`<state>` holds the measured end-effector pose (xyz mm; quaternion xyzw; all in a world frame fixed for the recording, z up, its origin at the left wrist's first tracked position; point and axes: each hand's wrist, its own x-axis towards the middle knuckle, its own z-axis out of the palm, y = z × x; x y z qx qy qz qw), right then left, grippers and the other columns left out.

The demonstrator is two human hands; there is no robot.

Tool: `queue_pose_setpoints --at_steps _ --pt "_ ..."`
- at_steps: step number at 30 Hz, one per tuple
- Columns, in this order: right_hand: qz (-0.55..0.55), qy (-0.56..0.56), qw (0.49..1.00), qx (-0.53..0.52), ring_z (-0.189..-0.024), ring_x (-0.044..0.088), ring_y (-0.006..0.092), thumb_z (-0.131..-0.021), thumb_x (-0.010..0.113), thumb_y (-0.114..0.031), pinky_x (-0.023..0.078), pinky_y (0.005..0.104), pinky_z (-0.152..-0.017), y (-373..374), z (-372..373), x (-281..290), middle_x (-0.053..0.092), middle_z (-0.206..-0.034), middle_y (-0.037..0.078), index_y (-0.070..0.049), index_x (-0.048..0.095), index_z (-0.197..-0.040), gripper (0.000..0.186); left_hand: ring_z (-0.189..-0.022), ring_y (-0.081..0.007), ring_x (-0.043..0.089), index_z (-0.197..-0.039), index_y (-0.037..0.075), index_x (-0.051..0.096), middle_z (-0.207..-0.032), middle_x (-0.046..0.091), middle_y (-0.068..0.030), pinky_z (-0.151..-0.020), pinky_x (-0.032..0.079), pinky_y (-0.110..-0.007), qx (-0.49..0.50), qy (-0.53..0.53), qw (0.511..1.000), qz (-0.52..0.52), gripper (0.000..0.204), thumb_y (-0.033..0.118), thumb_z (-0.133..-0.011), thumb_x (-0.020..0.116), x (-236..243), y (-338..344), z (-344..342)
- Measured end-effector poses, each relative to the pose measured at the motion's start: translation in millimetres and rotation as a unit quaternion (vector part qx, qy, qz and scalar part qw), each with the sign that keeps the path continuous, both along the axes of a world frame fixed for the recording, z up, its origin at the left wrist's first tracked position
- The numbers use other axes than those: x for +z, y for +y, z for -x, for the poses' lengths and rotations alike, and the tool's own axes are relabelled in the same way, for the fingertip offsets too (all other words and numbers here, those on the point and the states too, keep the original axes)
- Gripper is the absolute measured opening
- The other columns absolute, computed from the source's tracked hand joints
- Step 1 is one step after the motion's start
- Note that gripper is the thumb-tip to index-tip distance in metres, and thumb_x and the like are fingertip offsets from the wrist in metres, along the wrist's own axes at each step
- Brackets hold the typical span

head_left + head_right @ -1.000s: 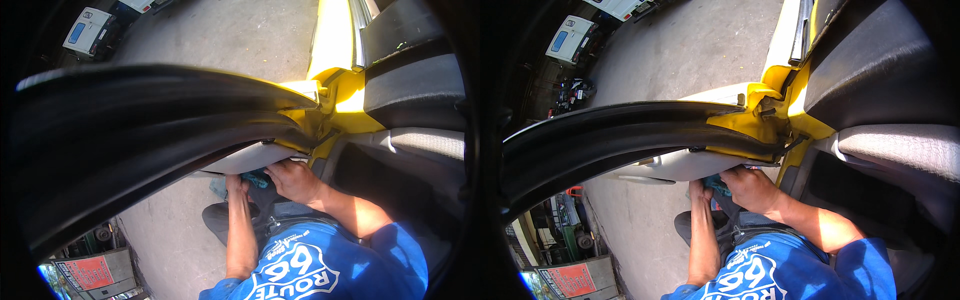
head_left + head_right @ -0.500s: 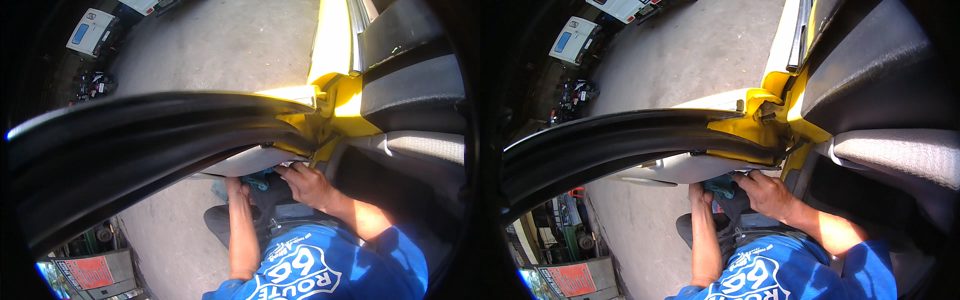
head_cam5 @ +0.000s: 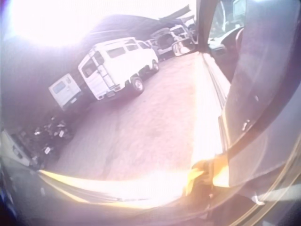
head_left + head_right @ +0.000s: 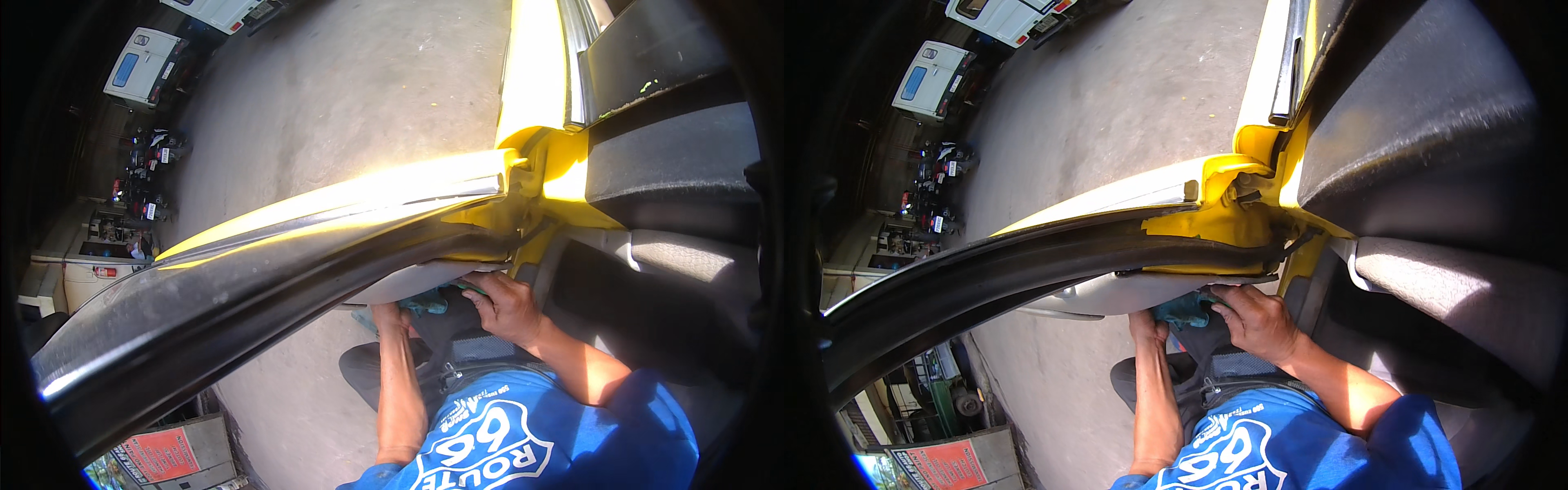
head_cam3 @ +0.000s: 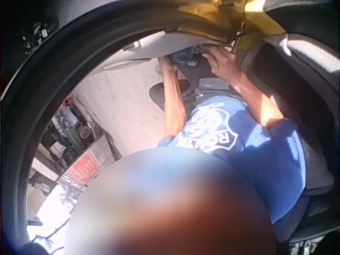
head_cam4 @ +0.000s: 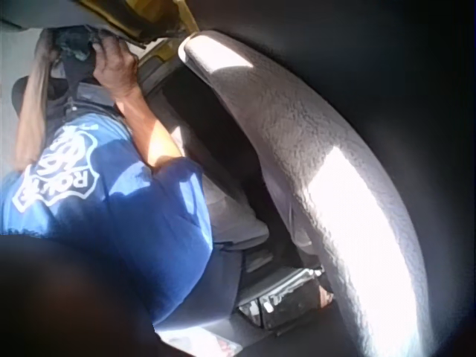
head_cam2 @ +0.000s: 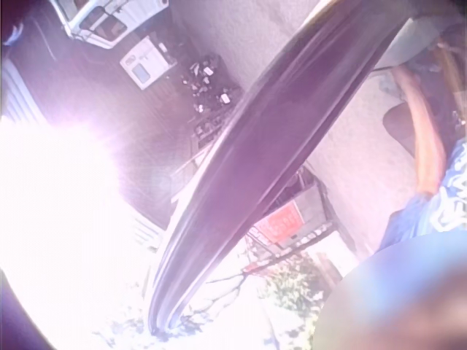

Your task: The person removes the interior door handle of a yellow car using a screwdriver and a cloth. They unscrew fasteners, detach the handle assembly, and set it aside.

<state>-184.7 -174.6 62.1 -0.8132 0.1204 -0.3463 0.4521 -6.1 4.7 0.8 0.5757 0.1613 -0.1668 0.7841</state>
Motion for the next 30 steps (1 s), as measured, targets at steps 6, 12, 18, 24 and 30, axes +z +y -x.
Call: queue_pose_setpoints --at_steps 6,12,18,24,30 --pt "-0.009 0.017 1.0 0.011 -0.087 0.076 0.0341 -0.087 0.08 -0.005 0.062 0.0406 -0.073 -11.3 9.0 4.3 0.076 -0.101 0.016 -0.005 0.073 -0.115 0.029 -0.127 -0.0274 0.06 -0.138 0.004 0.059 -0.137 0.063 -0.0154 -0.107 0.051 -0.044 -0.038 -0.06 0.997 -0.005 0.048 0.036 -0.103 0.065 13.8 -9.3 9.6" --pt "-0.01 0.049 0.998 0.035 -0.089 0.076 0.0356 -0.088 0.08 -0.005 0.062 0.0402 -0.077 -4.7 -2.9 18.1 0.076 -0.1 0.018 -0.002 0.074 -0.112 0.025 -0.126 -0.0281 0.061 -0.137 0.003 0.059 -0.136 0.063 -0.0152 -0.108 0.05 -0.044 -0.017 -0.025 0.999 0.021 0.046 0.035 -0.105 0.063 -6.4 1.6 -5.5" --pt "-0.075 0.028 0.996 0.039 -0.085 0.078 0.0332 -0.093 0.077 -0.004 0.062 0.0386 -0.075 -0.6 -2.7 7.2 0.078 -0.101 0.019 0.0 0.074 -0.116 0.025 -0.127 -0.0294 0.061 -0.138 0.003 0.058 -0.139 0.061 -0.0157 -0.108 0.051 -0.047 -0.033 0.002 0.999 0.009 0.046 0.036 -0.106 0.061 -17.9 11.4 -16.9" --pt "-0.239 0.064 0.967 0.058 -0.097 0.076 0.0378 -0.094 0.075 -0.005 0.06 0.0382 -0.083 0.2 4.9 -14.1 0.077 -0.106 0.021 0.0 0.074 -0.12 0.027 -0.131 -0.0325 0.059 -0.142 0.003 0.056 -0.144 0.06 -0.0181 -0.111 0.05 -0.051 -0.054 0.034 0.998 -0.006 0.056 0.045 -0.106 0.058 -14.4 13.1 -18.9" --pt "-0.13 0.014 0.987 0.094 -0.084 0.076 0.029 -0.098 0.072 -0.005 0.059 0.0343 -0.077 -12.2 -1.8 -21.3 0.078 -0.101 0.017 0.0 0.074 -0.121 0.024 -0.133 -0.0353 0.06 -0.143 0.0 0.056 -0.146 0.059 -0.0215 -0.111 0.051 -0.055 -0.078 0.085 0.993 0.0 0.06 0.047 -0.106 0.058 -12.3 20.6 -26.0"
